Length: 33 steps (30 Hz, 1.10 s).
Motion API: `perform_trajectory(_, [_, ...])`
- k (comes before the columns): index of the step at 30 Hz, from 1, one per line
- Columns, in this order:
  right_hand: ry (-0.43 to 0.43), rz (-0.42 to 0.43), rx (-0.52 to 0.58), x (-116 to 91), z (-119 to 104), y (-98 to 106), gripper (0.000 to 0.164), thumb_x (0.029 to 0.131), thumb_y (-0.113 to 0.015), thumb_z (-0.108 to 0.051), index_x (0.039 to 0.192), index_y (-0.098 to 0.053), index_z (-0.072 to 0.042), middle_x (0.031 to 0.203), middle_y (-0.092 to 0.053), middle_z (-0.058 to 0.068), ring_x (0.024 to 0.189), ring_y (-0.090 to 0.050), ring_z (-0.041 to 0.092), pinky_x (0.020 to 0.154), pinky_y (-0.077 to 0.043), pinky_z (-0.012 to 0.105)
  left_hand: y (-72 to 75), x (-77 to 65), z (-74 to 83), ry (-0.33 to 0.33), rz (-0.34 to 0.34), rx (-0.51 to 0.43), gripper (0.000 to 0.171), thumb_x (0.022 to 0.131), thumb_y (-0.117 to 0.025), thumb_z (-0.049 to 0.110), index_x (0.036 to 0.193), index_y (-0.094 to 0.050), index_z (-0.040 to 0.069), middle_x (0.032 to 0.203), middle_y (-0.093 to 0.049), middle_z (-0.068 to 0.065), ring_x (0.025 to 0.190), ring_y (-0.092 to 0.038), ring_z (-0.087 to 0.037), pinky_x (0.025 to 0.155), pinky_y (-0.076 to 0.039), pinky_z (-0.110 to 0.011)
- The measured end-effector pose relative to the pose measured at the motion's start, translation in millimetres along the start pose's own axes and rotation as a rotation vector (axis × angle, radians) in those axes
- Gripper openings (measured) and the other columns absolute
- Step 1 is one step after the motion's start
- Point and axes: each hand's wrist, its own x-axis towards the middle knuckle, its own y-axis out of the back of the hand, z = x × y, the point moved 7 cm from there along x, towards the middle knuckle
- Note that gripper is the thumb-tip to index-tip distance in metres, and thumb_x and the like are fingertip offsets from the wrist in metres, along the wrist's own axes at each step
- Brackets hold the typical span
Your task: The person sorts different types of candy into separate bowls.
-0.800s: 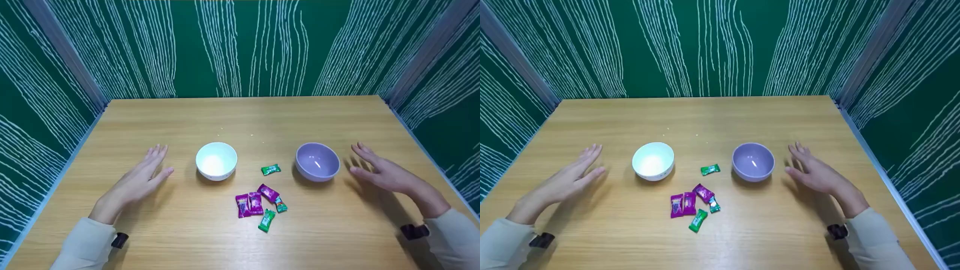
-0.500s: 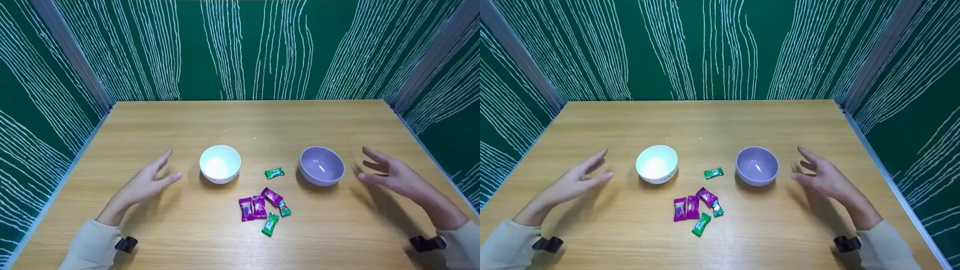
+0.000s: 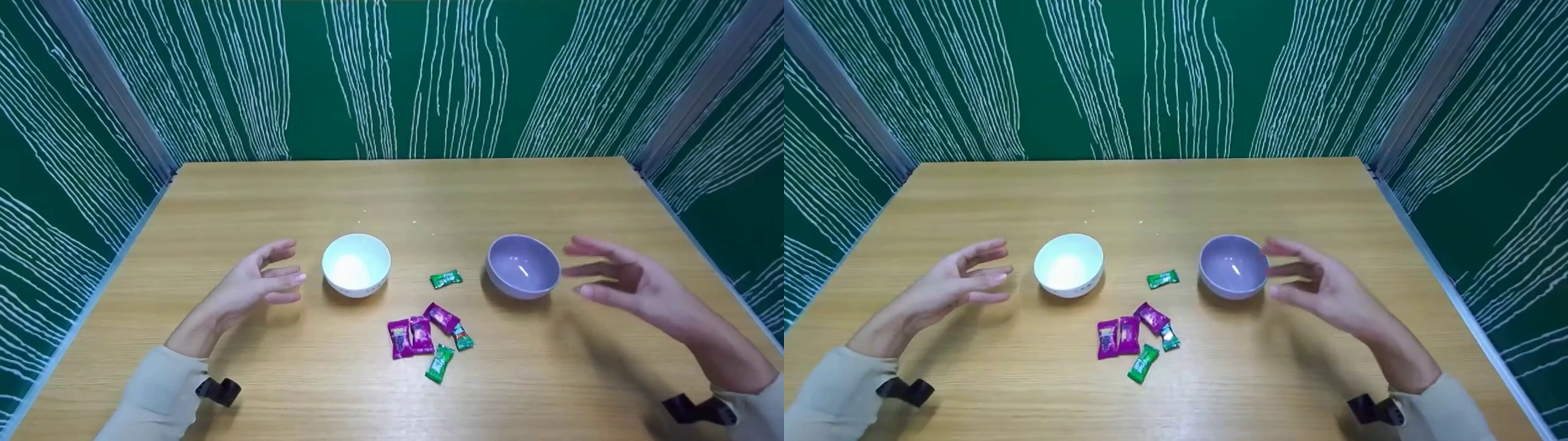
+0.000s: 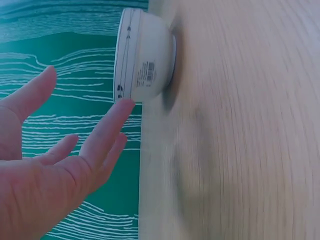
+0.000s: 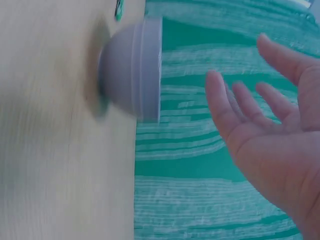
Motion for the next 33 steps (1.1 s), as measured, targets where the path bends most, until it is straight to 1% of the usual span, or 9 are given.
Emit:
perform_trajectory(3, [0.065,-0.122,0.084,-1,-9,-22,0.066,0.096,-0.059,0.012,0.156,-0.035,-0.004,0.150,-0.048,0.012,0.125,-0.059,0.028,0.094,-0.056,0.036,-4.7,2.7,-3.9,0.023,-0.011,-0.057,0.092,0.085,-0.084,0.015,0.158,-0.028,0.012,0.162,-0.020,-0.017,0.140,-0.041,-0.041,0.095,-0.055,-0.048])
perform_trajectory(6, [0.090,-0.220,0.106,2,-13,-42,0.065,0.095,-0.060,0.012,0.155,-0.037,-0.003,0.149,-0.047,0.021,0.126,-0.058,0.030,0.094,-0.056,0.037,-10.9,5.5,-5.6,0.036,-0.025,-0.084,0.089,0.089,-0.080,0.015,0.159,-0.025,0.010,0.162,-0.018,-0.019,0.140,-0.039,-0.043,0.097,-0.054,-0.051])
perform_trajectory(9, [0.073,-0.302,0.116,5,-11,-63,0.064,0.096,-0.061,0.009,0.155,-0.037,-0.003,0.148,-0.048,0.020,0.128,-0.055,0.031,0.095,-0.056,0.038,-18.1,8.6,-9.4,0.051,-0.047,-0.128,0.082,0.096,-0.072,0.017,0.160,-0.021,0.006,0.162,-0.017,-0.021,0.141,-0.035,-0.045,0.099,-0.051,-0.054])
perform_trajectory(15, [-0.060,-0.430,0.174,8,4,-102,0.062,0.098,-0.062,0.002,0.154,-0.040,-0.008,0.153,-0.040,0.026,0.130,-0.054,0.033,0.099,-0.054,0.038,-28.8,14.6,-23.0,0.116,-0.050,-0.199,0.070,0.103,-0.062,0.025,0.158,-0.024,0.005,0.159,-0.023,-0.022,0.144,-0.032,-0.043,0.100,-0.051,-0.054])
perform_trajectory(20, [-0.200,-0.428,0.227,10,19,-124,0.067,0.096,-0.068,-0.006,0.154,-0.036,-0.003,0.153,-0.038,0.027,0.129,-0.055,0.040,0.099,-0.053,0.034,-37.4,17.8,-31.1,0.132,-0.062,-0.209,0.066,0.103,-0.060,0.028,0.156,-0.027,0.006,0.158,-0.026,-0.021,0.142,-0.035,-0.043,0.098,-0.052,-0.053])
perform_trajectory(23, [-0.300,-0.402,0.287,13,27,-134,0.075,0.092,-0.073,-0.007,0.155,-0.033,0.001,0.153,-0.037,0.026,0.125,-0.057,0.039,0.095,-0.056,0.041,-40.7,20.2,-31.6,0.119,-0.058,-0.219,0.063,0.104,-0.058,0.025,0.156,-0.027,0.006,0.156,-0.027,-0.020,0.140,-0.037,-0.042,0.098,-0.053,-0.053])
perform_trajectory(26, [-0.365,-0.380,0.329,16,32,-141,0.079,0.091,-0.075,-0.006,0.155,-0.030,0.004,0.153,-0.036,0.027,0.118,-0.061,0.037,0.088,-0.058,0.049,-41.9,21.9,-31.0,0.107,-0.045,-0.241,0.061,0.105,-0.057,0.020,0.156,-0.027,0.006,0.155,-0.028,-0.018,0.139,-0.038,-0.040,0.099,-0.052,-0.053])
perform_trajectory(29, [-0.380,-0.354,0.310,22,35,-146,0.078,0.091,-0.074,-0.006,0.153,-0.030,0.008,0.148,-0.041,0.027,0.109,-0.065,0.034,0.083,-0.060,0.050,-42.3,22.9,-30.4,0.097,-0.038,-0.266,0.059,0.105,-0.056,0.017,0.156,-0.028,0.007,0.155,-0.029,-0.017,0.139,-0.038,-0.039,0.100,-0.051,-0.054])
perform_trajectory(33, [-0.403,-0.322,0.252,29,39,-151,0.075,0.090,-0.077,-0.008,0.149,-0.035,0.010,0.134,-0.050,0.024,0.096,-0.066,0.028,0.077,-0.062,0.047,-43.3,23.4,-32.4,0.102,-0.036,-0.276,0.058,0.105,-0.056,0.018,0.155,-0.029,0.007,0.153,-0.030,-0.017,0.139,-0.038,-0.039,0.100,-0.051,-0.054])
